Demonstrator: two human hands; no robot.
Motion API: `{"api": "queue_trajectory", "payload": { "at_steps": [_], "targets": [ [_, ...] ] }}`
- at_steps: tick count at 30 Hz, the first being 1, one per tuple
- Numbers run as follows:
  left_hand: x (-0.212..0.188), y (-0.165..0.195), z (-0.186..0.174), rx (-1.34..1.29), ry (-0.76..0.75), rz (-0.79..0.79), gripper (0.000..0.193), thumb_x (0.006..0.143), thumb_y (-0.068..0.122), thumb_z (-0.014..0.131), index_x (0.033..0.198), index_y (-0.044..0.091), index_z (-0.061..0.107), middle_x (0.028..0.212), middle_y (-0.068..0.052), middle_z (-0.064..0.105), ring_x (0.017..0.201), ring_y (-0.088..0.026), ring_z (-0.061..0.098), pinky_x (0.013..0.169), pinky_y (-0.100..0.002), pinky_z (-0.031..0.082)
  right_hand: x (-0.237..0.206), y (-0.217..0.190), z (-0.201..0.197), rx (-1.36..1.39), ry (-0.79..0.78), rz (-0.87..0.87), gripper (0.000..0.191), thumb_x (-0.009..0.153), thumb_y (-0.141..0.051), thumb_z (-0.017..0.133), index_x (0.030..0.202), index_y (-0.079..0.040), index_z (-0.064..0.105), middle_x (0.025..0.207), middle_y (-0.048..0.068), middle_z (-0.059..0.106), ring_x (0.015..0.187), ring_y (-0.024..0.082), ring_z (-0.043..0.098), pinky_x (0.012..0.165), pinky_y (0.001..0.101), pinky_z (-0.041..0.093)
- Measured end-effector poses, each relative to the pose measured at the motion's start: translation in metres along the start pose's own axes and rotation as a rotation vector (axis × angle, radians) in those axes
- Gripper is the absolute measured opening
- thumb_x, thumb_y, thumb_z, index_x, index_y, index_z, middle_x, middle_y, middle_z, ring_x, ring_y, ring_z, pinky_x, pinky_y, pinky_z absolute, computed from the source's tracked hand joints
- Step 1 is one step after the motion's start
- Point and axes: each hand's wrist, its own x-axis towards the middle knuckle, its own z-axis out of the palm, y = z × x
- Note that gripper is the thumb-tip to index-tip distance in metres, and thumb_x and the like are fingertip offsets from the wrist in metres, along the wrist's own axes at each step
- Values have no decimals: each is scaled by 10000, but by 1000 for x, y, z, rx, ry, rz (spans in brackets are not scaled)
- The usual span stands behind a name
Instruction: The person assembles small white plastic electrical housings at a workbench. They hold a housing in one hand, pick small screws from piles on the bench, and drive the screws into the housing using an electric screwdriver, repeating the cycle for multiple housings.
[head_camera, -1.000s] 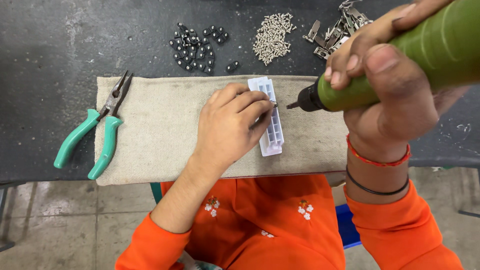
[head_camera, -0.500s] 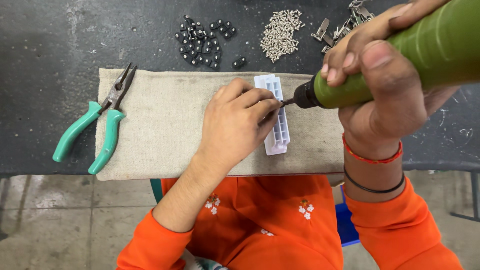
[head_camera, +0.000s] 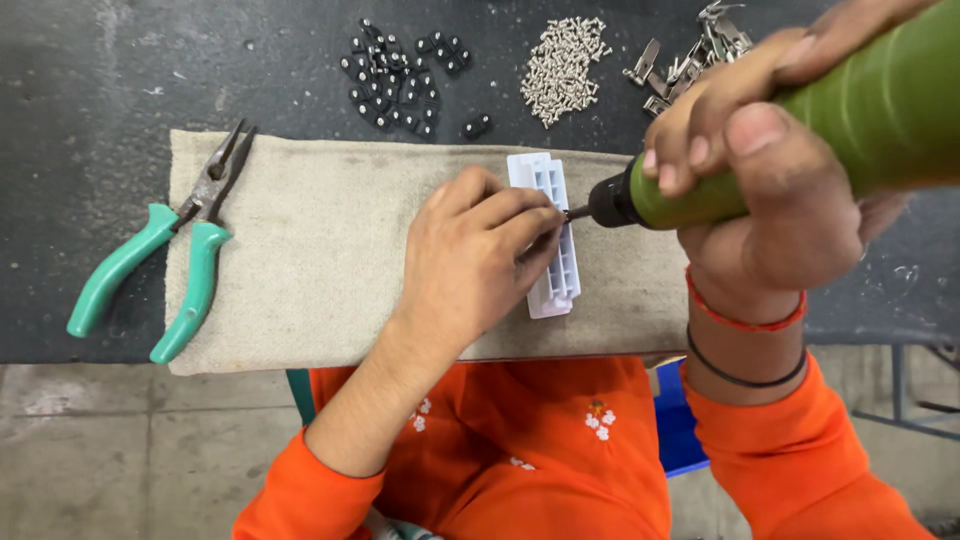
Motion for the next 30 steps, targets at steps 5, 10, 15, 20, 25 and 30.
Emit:
{"api": "queue_trajectory", "payload": {
  "at_steps": [5,10,15,20,25,30],
  "targets": [
    [-4,2,0,-5,29,-11,177,821,165,843,978,125,773,1061,50,733,949,-185,621,857,-353,519,5,-2,0,21,-36,5,200,1024,22,519,1205,-22,446,749,187,534,574,254,497,599,408,491],
    [-22,14,7,82,106,-76,412,874,325,839,1167,56,728,1225,-68,701,1151,-275,596,1021,-437,481,0,-8,-3,93,-14,44,147,1053,21,528,1176,-20,458,756,176,510,542,252,488,589,393,453],
    [-30,12,17,147,29,-151,907,812,677,777,1325,-58,639,1362,-189,633,1350,-326,505,1239,-556,275,-5,-14,-5,115,5,39,142,1067,8,540,1184,-21,463,762,173,506,564,260,481,593,395,449],
    [-31,8,21,168,-17,-159,899,820,714,734,1289,-48,651,1334,-168,660,1366,-323,513,1258,-539,225,-3,-12,-1,111,-10,35,138,1082,-5,552,1191,-23,468,768,170,502,586,269,473,596,397,446],
    [-31,5,20,144,-31,-172,880,827,707,722,1282,-44,660,1306,-164,673,1358,-318,526,1266,-532,202,1,-6,2,107,-25,32,149,1099,-28,567,1210,-27,467,780,175,514,590,278,491,606,395,438],
    [-29,4,19,124,-55,-186,881,834,706,713,1273,-55,656,1263,-163,691,1338,-307,547,1268,-542,175,6,-2,6,104,-38,44,175,1084,-11,565,1204,-22,438,753,179,507,585,276,483,594,399,439]
  ]
}}
